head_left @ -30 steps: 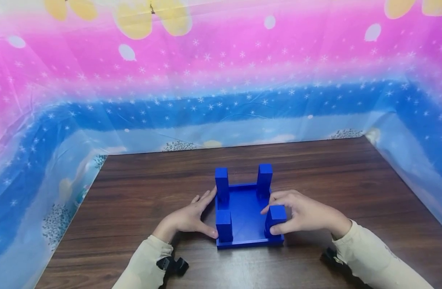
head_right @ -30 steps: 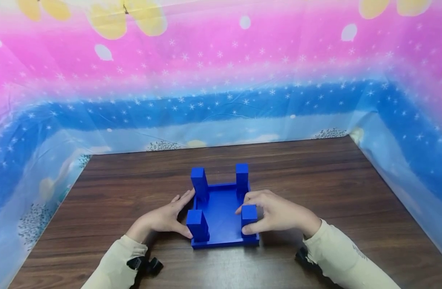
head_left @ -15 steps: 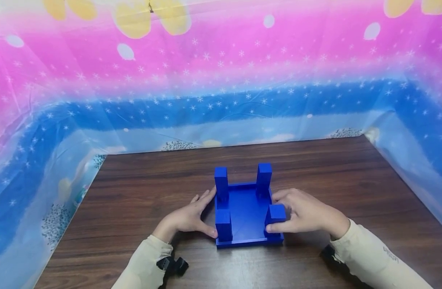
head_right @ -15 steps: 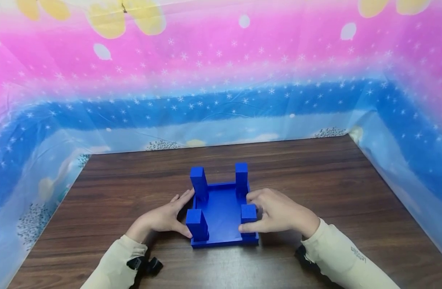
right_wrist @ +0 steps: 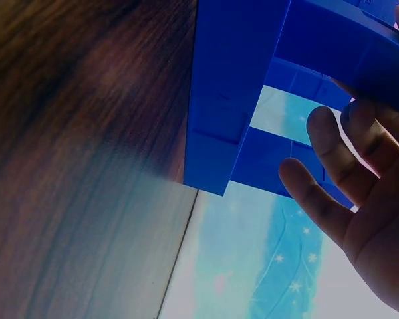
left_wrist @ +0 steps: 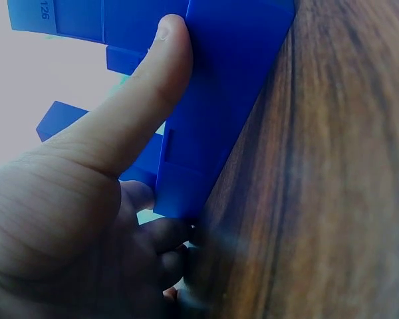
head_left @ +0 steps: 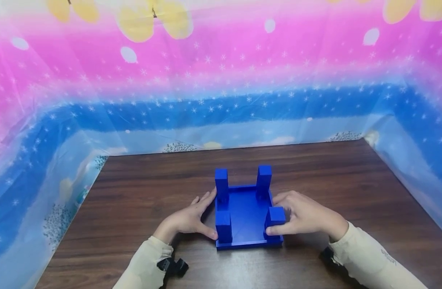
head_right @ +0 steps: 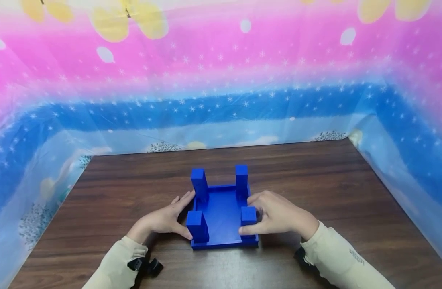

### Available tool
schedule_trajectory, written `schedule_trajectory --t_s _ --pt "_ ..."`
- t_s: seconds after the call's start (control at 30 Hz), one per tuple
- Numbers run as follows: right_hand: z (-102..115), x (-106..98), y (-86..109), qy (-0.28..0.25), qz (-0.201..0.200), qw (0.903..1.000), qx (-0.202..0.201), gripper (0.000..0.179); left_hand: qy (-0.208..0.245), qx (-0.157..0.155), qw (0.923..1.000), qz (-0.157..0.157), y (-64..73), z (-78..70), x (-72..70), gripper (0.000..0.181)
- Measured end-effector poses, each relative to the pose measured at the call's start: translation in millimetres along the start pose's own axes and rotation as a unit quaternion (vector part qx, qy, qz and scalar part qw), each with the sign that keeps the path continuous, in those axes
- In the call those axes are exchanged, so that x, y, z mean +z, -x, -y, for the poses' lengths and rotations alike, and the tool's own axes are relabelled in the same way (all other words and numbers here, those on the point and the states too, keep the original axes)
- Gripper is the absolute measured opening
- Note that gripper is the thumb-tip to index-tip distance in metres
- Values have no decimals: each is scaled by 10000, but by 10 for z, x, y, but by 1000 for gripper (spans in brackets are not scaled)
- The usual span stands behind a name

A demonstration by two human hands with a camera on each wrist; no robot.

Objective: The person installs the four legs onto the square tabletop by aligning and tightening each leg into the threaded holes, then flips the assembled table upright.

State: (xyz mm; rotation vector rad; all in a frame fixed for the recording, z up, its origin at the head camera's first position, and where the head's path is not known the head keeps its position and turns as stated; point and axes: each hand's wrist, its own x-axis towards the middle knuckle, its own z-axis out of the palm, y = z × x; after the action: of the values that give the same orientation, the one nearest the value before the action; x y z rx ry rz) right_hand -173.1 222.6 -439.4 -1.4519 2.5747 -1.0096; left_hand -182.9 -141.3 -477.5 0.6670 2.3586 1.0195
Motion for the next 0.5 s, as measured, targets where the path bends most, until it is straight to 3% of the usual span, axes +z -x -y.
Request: schedule_trajectory --t_s 0.33,0.5 --pt "0 27 5 469 -326 9982 -166 60 -135 -17 9999 -6 -10 -17 2 135" --pt "11 21 8 440 -312 9985 -105 59 -157 -58 9999 32 -14 -20 2 135"
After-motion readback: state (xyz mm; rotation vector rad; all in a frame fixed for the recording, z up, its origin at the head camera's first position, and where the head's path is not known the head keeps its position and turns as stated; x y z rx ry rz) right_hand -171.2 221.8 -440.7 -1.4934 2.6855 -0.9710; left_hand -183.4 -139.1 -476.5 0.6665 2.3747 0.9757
